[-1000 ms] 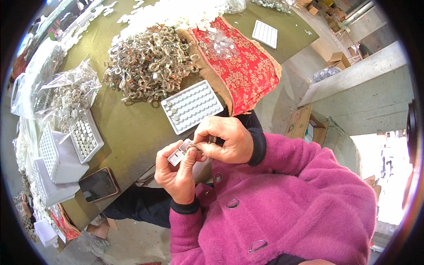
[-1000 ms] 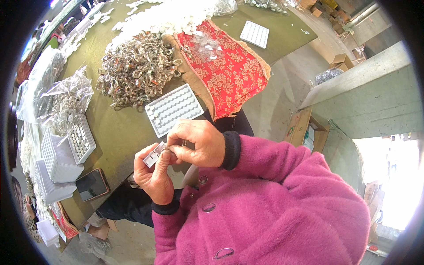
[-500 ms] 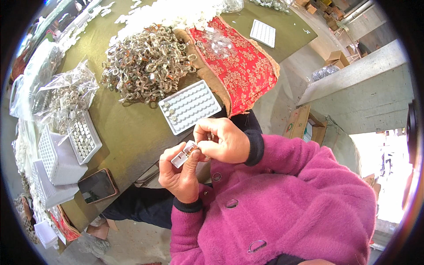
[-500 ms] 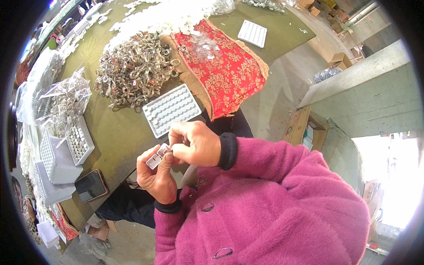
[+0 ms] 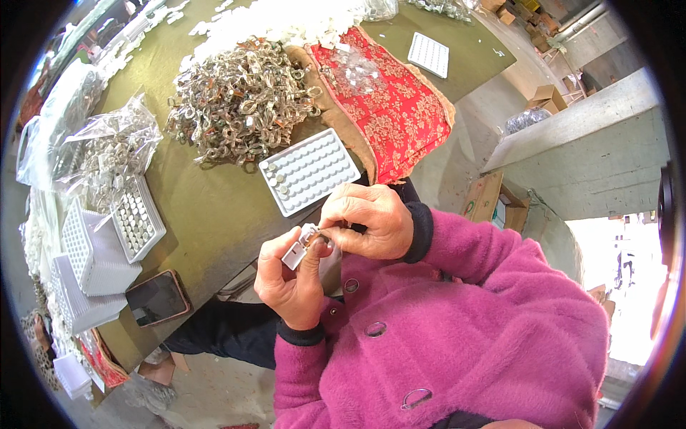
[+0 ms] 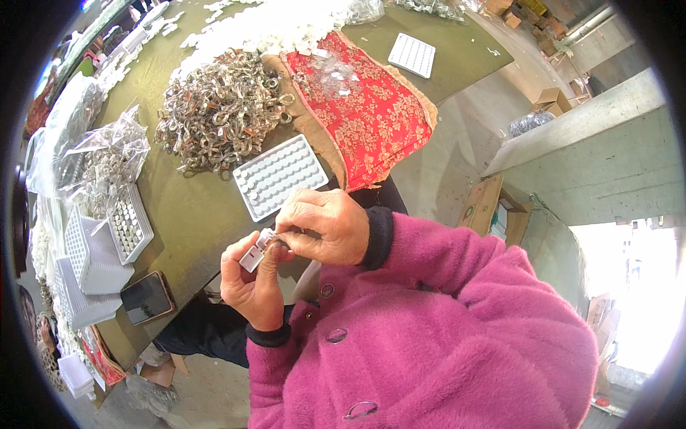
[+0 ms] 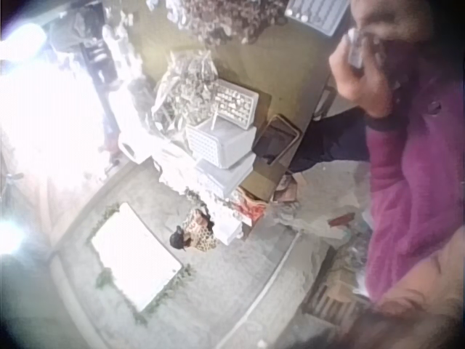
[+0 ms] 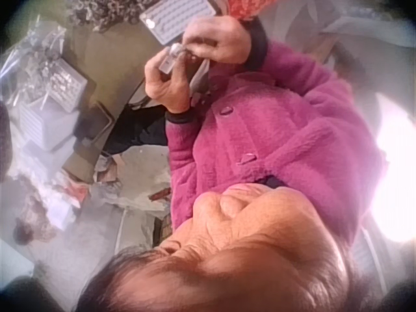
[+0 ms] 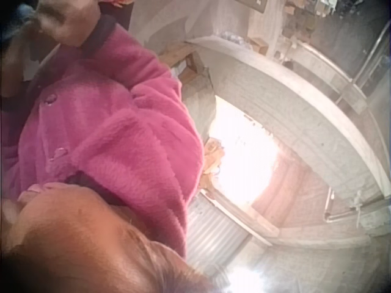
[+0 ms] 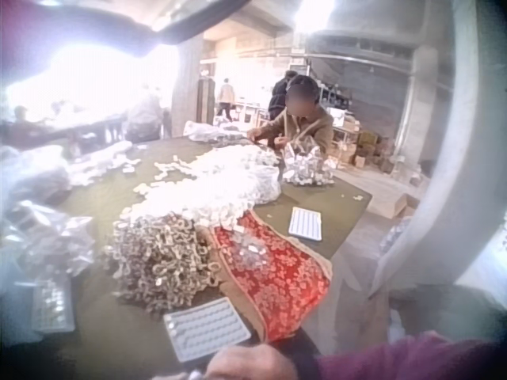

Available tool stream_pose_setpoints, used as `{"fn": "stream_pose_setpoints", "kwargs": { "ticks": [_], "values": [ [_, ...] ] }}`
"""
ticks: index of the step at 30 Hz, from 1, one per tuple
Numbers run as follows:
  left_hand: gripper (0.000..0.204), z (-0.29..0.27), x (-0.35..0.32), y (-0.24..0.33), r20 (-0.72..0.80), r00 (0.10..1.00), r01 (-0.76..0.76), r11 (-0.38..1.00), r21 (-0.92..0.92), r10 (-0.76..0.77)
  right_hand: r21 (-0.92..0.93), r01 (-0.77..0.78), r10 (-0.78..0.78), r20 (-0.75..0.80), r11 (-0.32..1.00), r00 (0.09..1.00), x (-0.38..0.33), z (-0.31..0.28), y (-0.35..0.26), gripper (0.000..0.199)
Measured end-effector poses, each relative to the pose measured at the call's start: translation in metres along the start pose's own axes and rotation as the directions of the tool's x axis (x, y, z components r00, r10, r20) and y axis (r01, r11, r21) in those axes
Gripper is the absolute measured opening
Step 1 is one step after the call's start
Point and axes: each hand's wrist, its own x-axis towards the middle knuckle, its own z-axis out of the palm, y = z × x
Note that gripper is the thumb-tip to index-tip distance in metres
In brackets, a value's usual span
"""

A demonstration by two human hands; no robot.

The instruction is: The person picks small white components from a tray and inserts them into a small white housing. They repeatedly open and close the housing to check the fit, then place the assembled unit on the table and pick another component to continue.

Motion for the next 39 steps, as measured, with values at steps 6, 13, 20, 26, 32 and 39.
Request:
{"fn": "stream_pose_setpoints", "kwargs": {
  "ticks": [6,13,20,26,32,39],
  "values": [
    [0.031,-0.005,0.007,0.002,0.111,0.934,-0.354,0.84,0.411,0.339,-0.054,-0.043,0.049,0.126,0.998,0.991,0.001,-0.008,0.0,0.017],
    [0.034,-0.005,0.012,0.01,0.267,0.864,-0.503,0.697,0.511,0.427,-0.113,0.035,-0.003,0.266,0.993,0.964,-0.001,-0.006,0.004,0.015],
    [0.032,-0.011,0.009,0.006,0.168,0.934,-0.353,0.884,0.307,0.315,-0.043,-0.011,0.016,0.124,0.999,0.992,-0.006,0.006,0.0,0.014],
    [0.035,-0.007,0.005,-0.003,0.093,0.916,-0.402,0.882,0.248,0.391,0.331,-0.463,0.447,0.129,0.822,0.885,-0.013,0.018,-0.016,0.003],
    [0.036,-0.007,0.007,-0.01,0.074,0.921,-0.388,0.895,0.218,0.382,0.494,-0.648,0.605,0.272,0.579,0.748,-0.009,0.018,-0.013,0.004],
    [0.027,-0.006,0.007,-0.013,0.065,0.991,0.13,0.971,-0.201,-0.119,0.513,-0.796,0.567,0.568,0.322,0.596,0.01,-0.006,0.003,0.007]
  ]
}}
